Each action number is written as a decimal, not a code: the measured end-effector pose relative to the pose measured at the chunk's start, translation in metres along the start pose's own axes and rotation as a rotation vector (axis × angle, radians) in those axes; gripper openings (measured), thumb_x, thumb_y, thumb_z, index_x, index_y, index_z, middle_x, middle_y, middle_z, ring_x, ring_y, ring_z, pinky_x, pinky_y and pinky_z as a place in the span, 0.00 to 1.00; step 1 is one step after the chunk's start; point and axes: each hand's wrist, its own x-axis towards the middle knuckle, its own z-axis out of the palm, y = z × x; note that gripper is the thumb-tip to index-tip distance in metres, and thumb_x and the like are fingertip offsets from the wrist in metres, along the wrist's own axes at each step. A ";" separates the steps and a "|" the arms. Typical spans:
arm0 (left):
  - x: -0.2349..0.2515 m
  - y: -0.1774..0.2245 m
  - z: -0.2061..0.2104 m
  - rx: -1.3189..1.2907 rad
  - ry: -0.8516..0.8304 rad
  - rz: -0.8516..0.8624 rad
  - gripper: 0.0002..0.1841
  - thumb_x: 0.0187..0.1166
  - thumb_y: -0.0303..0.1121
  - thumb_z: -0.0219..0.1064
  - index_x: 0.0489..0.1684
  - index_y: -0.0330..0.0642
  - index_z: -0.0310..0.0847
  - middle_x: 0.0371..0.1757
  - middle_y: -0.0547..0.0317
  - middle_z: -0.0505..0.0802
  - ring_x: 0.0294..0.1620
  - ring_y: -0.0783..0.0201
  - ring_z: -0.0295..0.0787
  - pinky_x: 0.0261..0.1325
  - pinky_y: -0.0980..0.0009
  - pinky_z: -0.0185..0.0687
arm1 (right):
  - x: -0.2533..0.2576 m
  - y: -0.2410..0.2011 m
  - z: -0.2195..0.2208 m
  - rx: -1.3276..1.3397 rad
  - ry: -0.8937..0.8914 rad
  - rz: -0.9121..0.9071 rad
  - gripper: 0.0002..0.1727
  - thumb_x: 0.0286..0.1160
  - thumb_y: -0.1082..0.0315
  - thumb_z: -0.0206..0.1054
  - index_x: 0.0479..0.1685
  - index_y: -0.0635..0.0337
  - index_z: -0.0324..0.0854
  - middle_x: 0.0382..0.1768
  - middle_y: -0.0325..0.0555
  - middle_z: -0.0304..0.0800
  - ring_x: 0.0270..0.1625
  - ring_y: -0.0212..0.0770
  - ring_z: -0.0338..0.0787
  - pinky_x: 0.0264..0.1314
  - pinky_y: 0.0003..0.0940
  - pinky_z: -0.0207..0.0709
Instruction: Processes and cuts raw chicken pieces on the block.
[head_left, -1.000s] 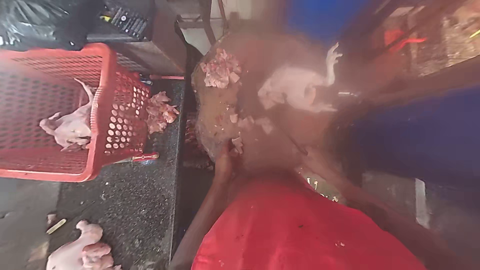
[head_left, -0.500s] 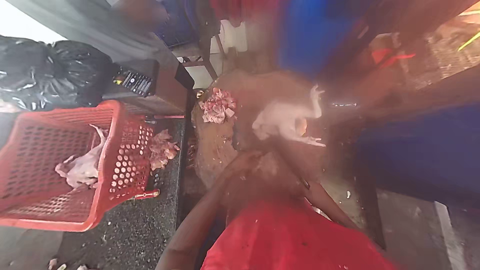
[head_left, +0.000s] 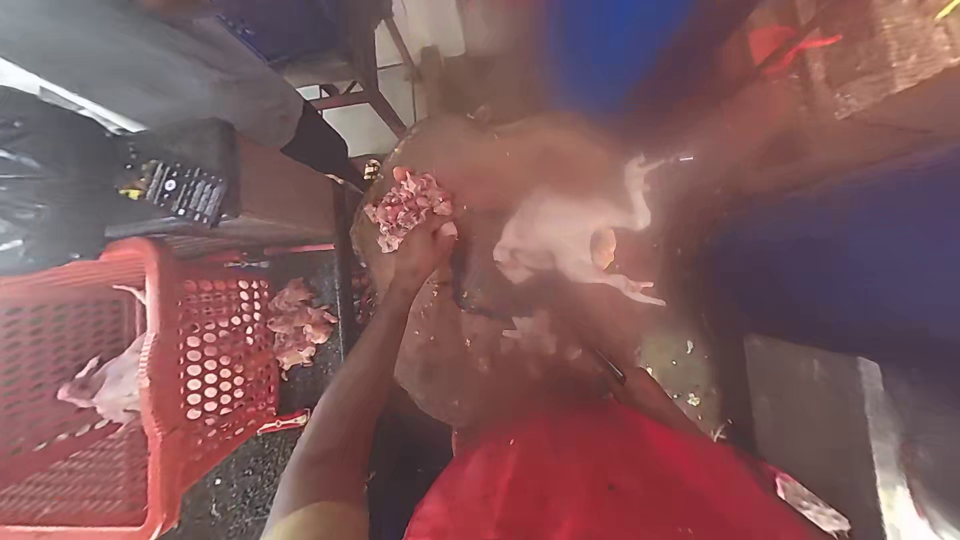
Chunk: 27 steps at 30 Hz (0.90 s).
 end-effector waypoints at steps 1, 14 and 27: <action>-0.017 0.002 0.000 -0.197 -0.020 -0.016 0.19 0.85 0.45 0.67 0.63 0.40 0.84 0.50 0.43 0.92 0.48 0.47 0.91 0.54 0.42 0.85 | -0.006 -0.006 -0.004 0.020 -0.004 0.008 0.26 0.90 0.51 0.56 0.73 0.62 0.79 0.58 0.67 0.89 0.62 0.65 0.89 0.68 0.66 0.76; -0.259 -0.063 0.108 -0.743 -0.169 -0.323 0.22 0.86 0.47 0.65 0.69 0.40 0.78 0.49 0.51 0.92 0.36 0.63 0.90 0.41 0.62 0.89 | -0.012 -0.026 0.025 -0.123 0.229 -0.332 0.27 0.88 0.47 0.58 0.65 0.62 0.83 0.42 0.61 0.91 0.46 0.58 0.91 0.54 0.63 0.81; -0.340 -0.102 0.135 -0.782 0.138 -0.487 0.16 0.90 0.40 0.60 0.61 0.38 0.80 0.40 0.54 0.93 0.27 0.65 0.88 0.34 0.65 0.88 | -0.054 -0.145 0.074 -0.469 -0.075 -0.569 0.32 0.88 0.39 0.52 0.73 0.54 0.79 0.54 0.57 0.91 0.59 0.55 0.91 0.66 0.60 0.79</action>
